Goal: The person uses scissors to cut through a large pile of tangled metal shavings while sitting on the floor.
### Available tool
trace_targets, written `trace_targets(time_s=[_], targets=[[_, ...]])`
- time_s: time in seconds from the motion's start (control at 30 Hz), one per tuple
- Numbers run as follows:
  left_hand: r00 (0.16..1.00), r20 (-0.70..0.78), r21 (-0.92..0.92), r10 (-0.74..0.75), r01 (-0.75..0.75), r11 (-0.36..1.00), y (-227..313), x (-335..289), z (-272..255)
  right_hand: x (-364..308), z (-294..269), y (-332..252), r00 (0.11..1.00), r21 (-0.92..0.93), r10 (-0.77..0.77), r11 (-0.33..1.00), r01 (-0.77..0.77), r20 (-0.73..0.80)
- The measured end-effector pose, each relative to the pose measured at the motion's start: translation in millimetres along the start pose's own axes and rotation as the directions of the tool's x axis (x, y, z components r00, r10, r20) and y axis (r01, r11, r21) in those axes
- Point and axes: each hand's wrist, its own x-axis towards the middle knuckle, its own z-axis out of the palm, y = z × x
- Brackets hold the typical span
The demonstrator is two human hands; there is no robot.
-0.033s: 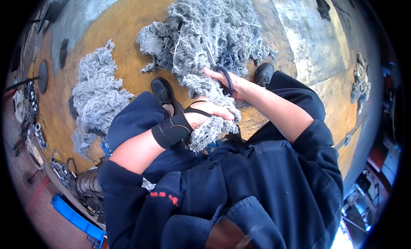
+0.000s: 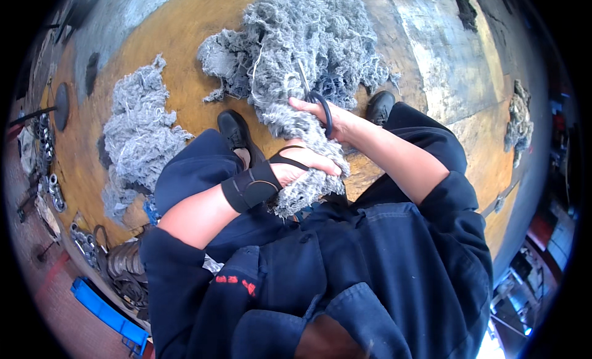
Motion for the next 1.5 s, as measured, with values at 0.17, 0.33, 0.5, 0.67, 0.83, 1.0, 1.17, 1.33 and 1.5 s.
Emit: trace_targets(time_s=[0.17, 0.33, 0.5, 0.67, 0.83, 1.0, 1.17, 1.33, 1.5], targets=[[0.945, 0.117, 0.381, 0.305, -0.326, 0.865, -22, 10, -12, 34, 5, -14, 0.924, -0.291, -0.280, 0.935, 0.201, -0.261], [0.948, 0.012, 0.335, 0.318, -0.303, 0.892, 7, -2, 8, 46, -3, -70, 0.644, -0.361, -0.577, 0.817, 0.450, -0.503], [0.945, -0.194, 0.116, 0.264, -0.245, 0.963, 12, -1, 13, 38, -23, -114, 0.515, -0.018, -0.520, 0.716, 0.698, -0.681], [0.914, 0.028, 0.138, 0.404, -0.404, 0.904, 23, -18, 3, 43, -40, -153, 0.354, -0.121, -0.469, 0.723, 0.680, -0.809], [0.962, -0.122, -0.069, 0.243, -0.253, 0.965, 35, -44, 3, 85, -61, -184, 0.336, -0.114, -0.423, 0.747, 0.655, -0.841], [0.974, -0.117, -0.251, 0.196, -0.220, 0.943, 38, -58, 2, 120, -102, -205, 0.326, -0.137, -0.398, 0.787, 0.601, -0.857], [0.985, -0.152, -0.191, 0.077, -0.106, 0.976, 23, -47, -22, 105, -120, -177, 0.374, -0.682, -0.663, 0.725, 0.101, -0.649], [0.931, -0.170, -0.095, 0.324, -0.343, 0.935, -3, -17, -24, -6, -127, -151, 0.688, -0.798, -0.408, 0.346, -0.492, -0.601], [0.978, -0.044, 0.092, 0.205, -0.200, 0.975, -19, -12, -12, -53, -118, -129, 0.748, -0.826, -0.356, 0.313, -0.469, -0.560]])
